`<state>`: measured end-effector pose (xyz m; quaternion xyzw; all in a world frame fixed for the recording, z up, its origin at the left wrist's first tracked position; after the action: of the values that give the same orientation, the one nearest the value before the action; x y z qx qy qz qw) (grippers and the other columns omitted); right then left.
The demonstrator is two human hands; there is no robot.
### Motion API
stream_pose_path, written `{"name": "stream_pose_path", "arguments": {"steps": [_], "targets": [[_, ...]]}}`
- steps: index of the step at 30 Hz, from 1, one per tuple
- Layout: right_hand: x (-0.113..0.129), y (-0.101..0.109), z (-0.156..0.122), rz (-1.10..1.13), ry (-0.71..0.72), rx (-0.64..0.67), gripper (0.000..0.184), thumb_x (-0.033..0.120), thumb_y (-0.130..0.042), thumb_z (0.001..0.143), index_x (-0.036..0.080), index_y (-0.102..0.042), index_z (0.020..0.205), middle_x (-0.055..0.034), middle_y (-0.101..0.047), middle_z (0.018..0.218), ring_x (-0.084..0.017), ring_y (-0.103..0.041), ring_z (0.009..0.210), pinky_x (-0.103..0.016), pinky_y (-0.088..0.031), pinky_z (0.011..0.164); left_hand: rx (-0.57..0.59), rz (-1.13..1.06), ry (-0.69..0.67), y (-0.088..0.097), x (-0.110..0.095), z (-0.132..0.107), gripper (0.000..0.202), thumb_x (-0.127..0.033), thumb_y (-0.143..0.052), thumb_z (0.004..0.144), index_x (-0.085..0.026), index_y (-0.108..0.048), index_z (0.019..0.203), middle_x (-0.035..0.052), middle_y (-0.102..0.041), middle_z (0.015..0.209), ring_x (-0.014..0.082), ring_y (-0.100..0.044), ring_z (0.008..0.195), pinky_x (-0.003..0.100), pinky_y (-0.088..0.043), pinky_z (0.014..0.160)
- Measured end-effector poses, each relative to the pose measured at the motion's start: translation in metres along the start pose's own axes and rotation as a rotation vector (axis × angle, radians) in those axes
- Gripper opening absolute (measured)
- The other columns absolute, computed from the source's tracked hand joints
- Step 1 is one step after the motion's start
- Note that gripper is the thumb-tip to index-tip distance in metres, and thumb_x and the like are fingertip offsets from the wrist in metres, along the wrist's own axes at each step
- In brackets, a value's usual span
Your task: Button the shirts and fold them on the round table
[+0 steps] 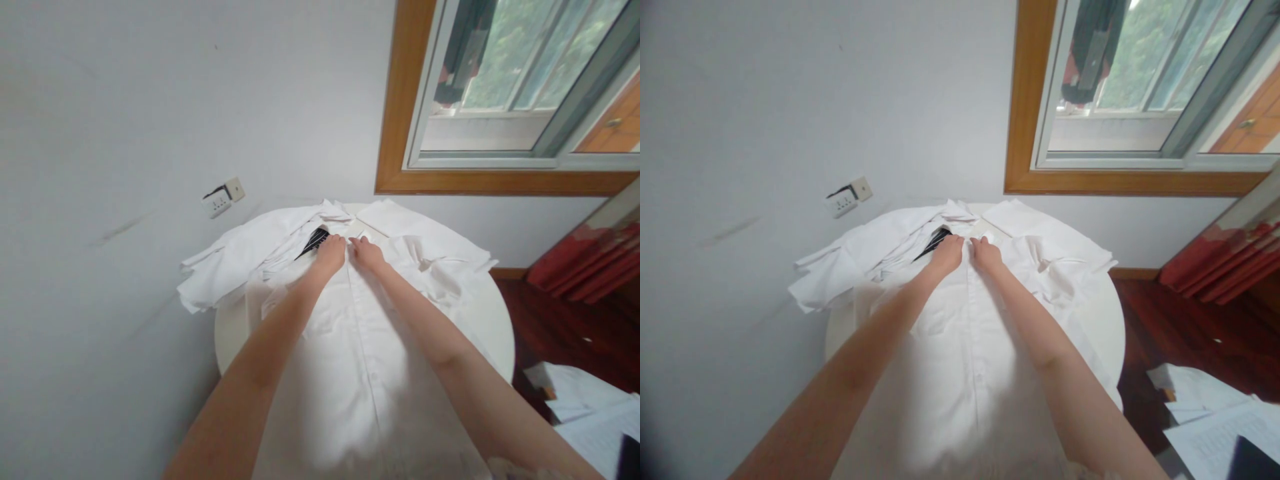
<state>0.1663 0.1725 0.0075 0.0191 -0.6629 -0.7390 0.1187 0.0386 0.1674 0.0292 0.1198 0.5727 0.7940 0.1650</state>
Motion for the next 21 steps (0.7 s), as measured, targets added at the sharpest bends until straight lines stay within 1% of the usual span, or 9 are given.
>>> {"name": "stream_pose_path", "arguments": {"steps": [2, 5, 7, 9, 12, 16, 21], "targets": [[0.0, -0.012, 0.003, 0.012, -0.016, -0.012, 0.042, 0.028, -0.029, 0.097, 0.029, -0.039, 0.139, -0.0112, -0.054, 0.114, -0.022, -0.063, 0.092, -0.032, -0.047, 0.075, -0.096, -0.149, 0.03, -0.025, 0.006, 0.012, 0.037, -0.002, -0.038, 0.083, -0.013, -0.059, 0.111, 0.0135, -0.062, 0.11, 0.0232, -0.054, 0.109, 0.037, -0.043, 0.095], [-0.004, -0.024, 0.007, 0.049, -0.006, -0.025, 0.038, 0.03, -0.028, 0.098, 0.028, -0.045, 0.133, -0.0101, -0.055, 0.111, -0.021, -0.063, 0.089, -0.031, -0.046, 0.074, -0.193, -0.354, 0.016, -0.057, 0.018, 0.017, 0.037, -0.001, -0.043, 0.081, -0.017, -0.06, 0.109, 0.0089, -0.063, 0.11, 0.0206, -0.055, 0.109, 0.037, -0.042, 0.1], [-0.009, -0.03, 0.011, 0.092, -0.005, -0.051, 0.036, 0.028, -0.031, 0.097, 0.026, -0.047, 0.129, -0.0096, -0.056, 0.11, -0.02, -0.063, 0.087, -0.03, -0.045, 0.072, -0.21, -0.442, 0.01, -0.073, 0.026, 0.016, 0.037, -0.002, -0.048, 0.079, -0.017, -0.06, 0.109, 0.0079, -0.064, 0.11, 0.0207, -0.057, 0.108, 0.038, -0.043, 0.1], [-0.014, -0.033, 0.014, 0.143, -0.006, -0.091, 0.033, 0.025, -0.035, 0.095, 0.024, -0.051, 0.124, -0.0088, -0.057, 0.108, -0.019, -0.062, 0.086, -0.028, -0.044, 0.071, -0.205, -0.496, 0.017, -0.084, 0.032, 0.016, 0.038, -0.002, -0.051, 0.078, -0.018, -0.059, 0.112, 0.0075, -0.065, 0.112, 0.0208, -0.058, 0.107, 0.038, -0.043, 0.1], [-0.02, -0.037, 0.017, 0.238, 0.016, -0.157, 0.028, 0.02, -0.039, 0.092, 0.023, -0.056, 0.115, -0.0072, -0.06, 0.104, -0.018, -0.059, 0.087, -0.026, -0.043, 0.073, -0.196, -0.538, 0.012, -0.091, 0.038, 0.017, 0.039, -0.003, -0.052, 0.078, -0.02, -0.06, 0.113, 0.0055, -0.067, 0.112, 0.021, -0.059, 0.106, 0.039, -0.043, 0.1], [-0.027, -0.042, 0.019, 0.395, 0.091, -0.244, 0.027, 0.018, -0.041, 0.089, 0.021, -0.058, 0.11, -0.006, -0.061, 0.097, -0.018, -0.057, 0.087, -0.026, -0.042, 0.077, -0.185, -0.573, -0.025, -0.093, 0.041, 0.021, 0.038, -0.004, -0.051, 0.081, -0.023, -0.064, 0.111, 0.0023, -0.069, 0.109, 0.0199, -0.059, 0.105, 0.036, -0.044, 0.099], [-0.033, -0.048, 0.022, 0.534, 0.113, -0.305, 0.024, 0.021, -0.044, 0.087, 0.02, -0.059, 0.106, -0.0055, -0.06, 0.093, -0.019, -0.055, 0.084, -0.028, -0.043, 0.077, -0.155, -0.607, -0.036, -0.095, 0.045, 0.024, 0.029, -0.012, -0.048, 0.087, -0.02, -0.068, 0.106, 0.0045, -0.071, 0.105, 0.0196, -0.062, 0.101, 0.035, -0.046, 0.096]]}}
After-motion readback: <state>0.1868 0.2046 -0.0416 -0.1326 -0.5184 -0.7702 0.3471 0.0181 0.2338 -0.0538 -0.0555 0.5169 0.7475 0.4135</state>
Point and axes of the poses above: each hand's wrist, its own z-axis towards the middle knuckle, its own y-axis out of the back of the hand, x = y × z, the point moved 2 cm from there along z, towards the middle knuckle
